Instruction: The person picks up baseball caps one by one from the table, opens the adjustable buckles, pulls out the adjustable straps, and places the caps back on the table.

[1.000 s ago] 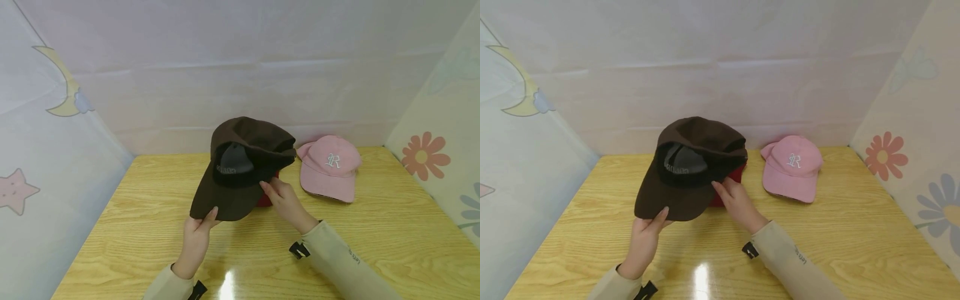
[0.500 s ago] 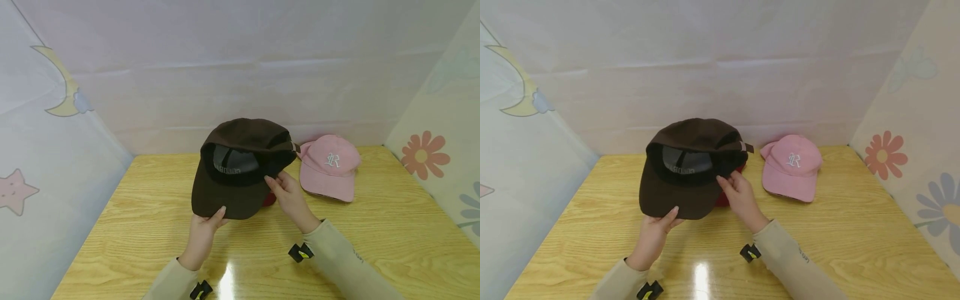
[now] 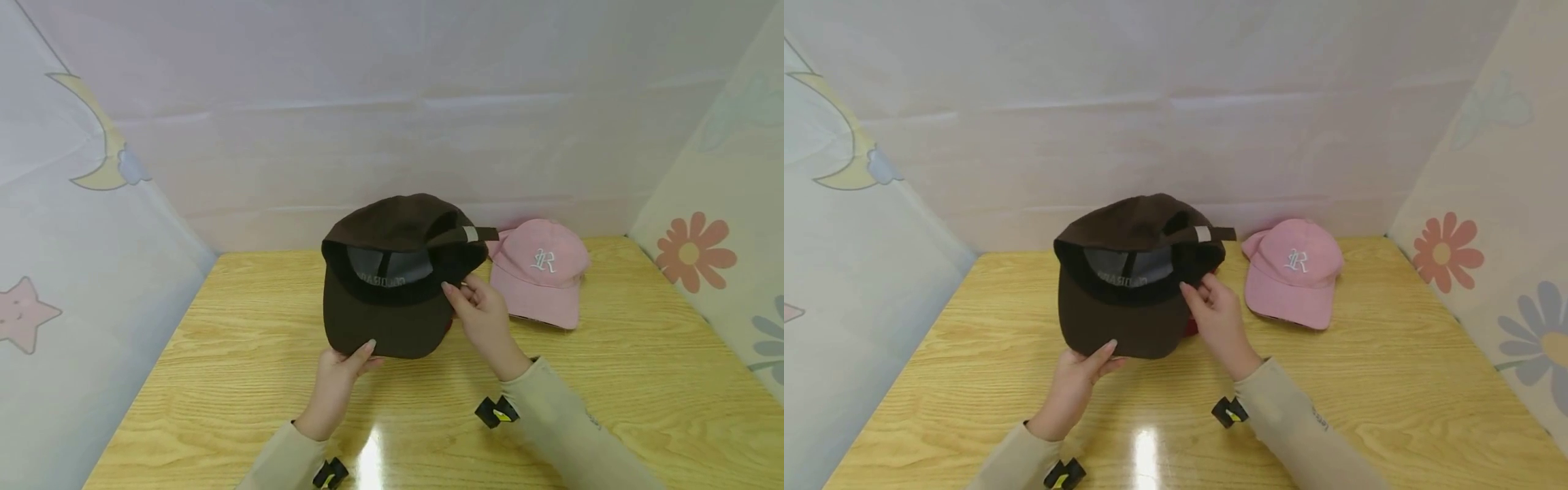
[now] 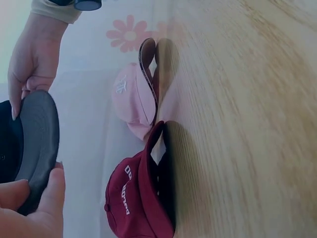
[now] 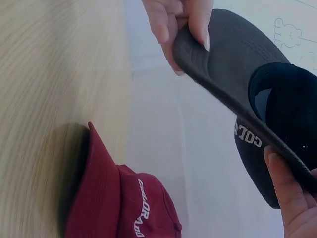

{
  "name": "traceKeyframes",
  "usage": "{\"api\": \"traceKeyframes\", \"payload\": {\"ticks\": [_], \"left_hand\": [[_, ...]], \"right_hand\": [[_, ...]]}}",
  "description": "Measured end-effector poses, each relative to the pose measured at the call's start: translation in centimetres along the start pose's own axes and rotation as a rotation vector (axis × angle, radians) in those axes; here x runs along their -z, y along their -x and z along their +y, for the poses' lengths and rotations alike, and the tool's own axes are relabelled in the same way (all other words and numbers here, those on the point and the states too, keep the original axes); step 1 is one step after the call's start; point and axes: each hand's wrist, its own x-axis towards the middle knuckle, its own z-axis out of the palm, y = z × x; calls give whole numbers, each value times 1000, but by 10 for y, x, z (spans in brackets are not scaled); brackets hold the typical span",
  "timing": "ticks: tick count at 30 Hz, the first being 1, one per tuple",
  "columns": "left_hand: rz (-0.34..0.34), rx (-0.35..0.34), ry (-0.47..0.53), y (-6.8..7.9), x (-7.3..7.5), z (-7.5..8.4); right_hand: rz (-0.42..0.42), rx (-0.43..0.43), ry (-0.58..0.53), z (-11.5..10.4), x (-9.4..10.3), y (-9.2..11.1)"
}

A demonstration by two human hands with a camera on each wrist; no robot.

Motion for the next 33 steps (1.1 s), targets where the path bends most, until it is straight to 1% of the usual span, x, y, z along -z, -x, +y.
{"api": "traceKeyframes", "payload": {"ticks": [4,8,15,21,23,26,31,33], "left_hand": [[51,-1,-45,-2,3,1],[98,-33,-55,-3,6,5],[123,-101,-97,-2,10,12],[170,-143,-151,1,11,19],[181,-174,-160,2,11,21],[196,-245,-165,4,11,23],[193,-374,-168,7,11,26],[184,-407,-170,8,11,27]], "right_hand": [[23,47,40,-2,4,0],[39,86,71,0,7,0],[71,141,159,3,13,2],[64,216,177,5,15,4],[65,232,196,5,16,4],[69,244,234,5,17,5],[70,267,262,4,19,6],[73,281,267,3,20,6]]}}
